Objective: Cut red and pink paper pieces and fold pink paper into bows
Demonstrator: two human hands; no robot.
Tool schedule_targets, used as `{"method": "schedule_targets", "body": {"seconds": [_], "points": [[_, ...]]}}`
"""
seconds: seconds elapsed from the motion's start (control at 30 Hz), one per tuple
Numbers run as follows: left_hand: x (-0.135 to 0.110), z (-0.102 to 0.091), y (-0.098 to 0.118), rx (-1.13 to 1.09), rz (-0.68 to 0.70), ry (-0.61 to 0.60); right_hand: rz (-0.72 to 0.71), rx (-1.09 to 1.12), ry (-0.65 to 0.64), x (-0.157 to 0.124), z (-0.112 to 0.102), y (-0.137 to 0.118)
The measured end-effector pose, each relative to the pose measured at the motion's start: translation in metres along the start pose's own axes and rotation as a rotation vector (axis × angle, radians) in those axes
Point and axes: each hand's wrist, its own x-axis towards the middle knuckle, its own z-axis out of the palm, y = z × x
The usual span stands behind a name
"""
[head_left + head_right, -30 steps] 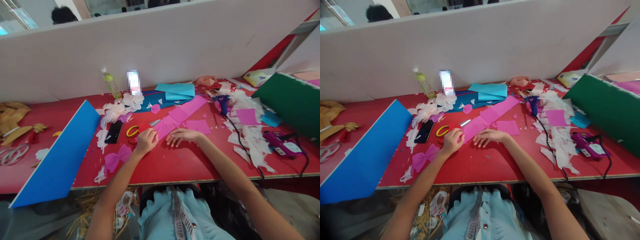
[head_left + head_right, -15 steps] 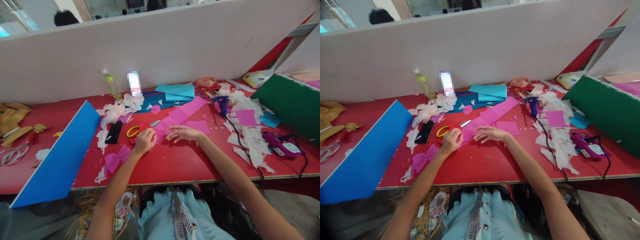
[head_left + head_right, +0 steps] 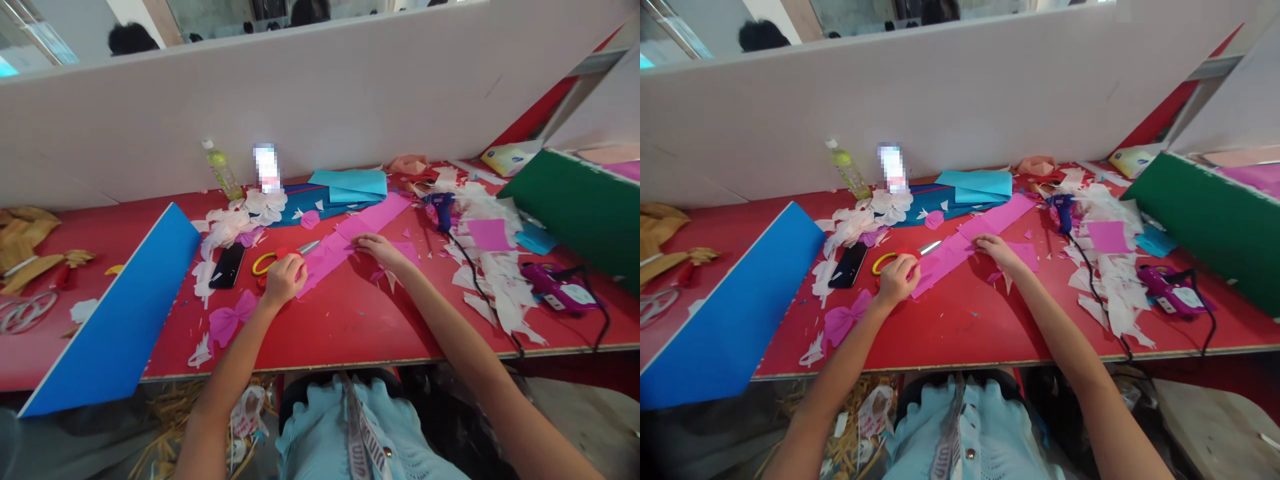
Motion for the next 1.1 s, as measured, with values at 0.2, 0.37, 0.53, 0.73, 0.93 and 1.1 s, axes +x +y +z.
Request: {"method": "schedule_targets", "body": {"seconds": [0.2,0.37,0.53,0.73,0.93,1.1], "points": [[-0.001,0.005,0.013,-0.076,0.032,-0.005,-0.043,0.059,0.057,-0.001,0.006,-0.001],[-0.002,0.006,0.03,-0.18,0.13,-0.127,-0.002,0.059,-0.009,-0.004,0.012,-0.002],[-0.004,0.007,0.039,-0.248,0.221,-0.311,0.003,0.026,-0.006,-0.003,0.012,-0.002],[-0.001,0.011,0.04,-0.269,0.261,-0.446,-0.043,-0.058,-0.035,-0.007,0.016,-0.004],[-0.001,0.01,0.047,-0.329,0.252,-0.493,-0.132,-0.226,-0.097,-0.009,0.019,-0.005],[0.0,0.011,0.044,-0.396,0.121,-0.483,-0.156,-0.317,-0.139,-0.01,0.02,-0.007]]}}
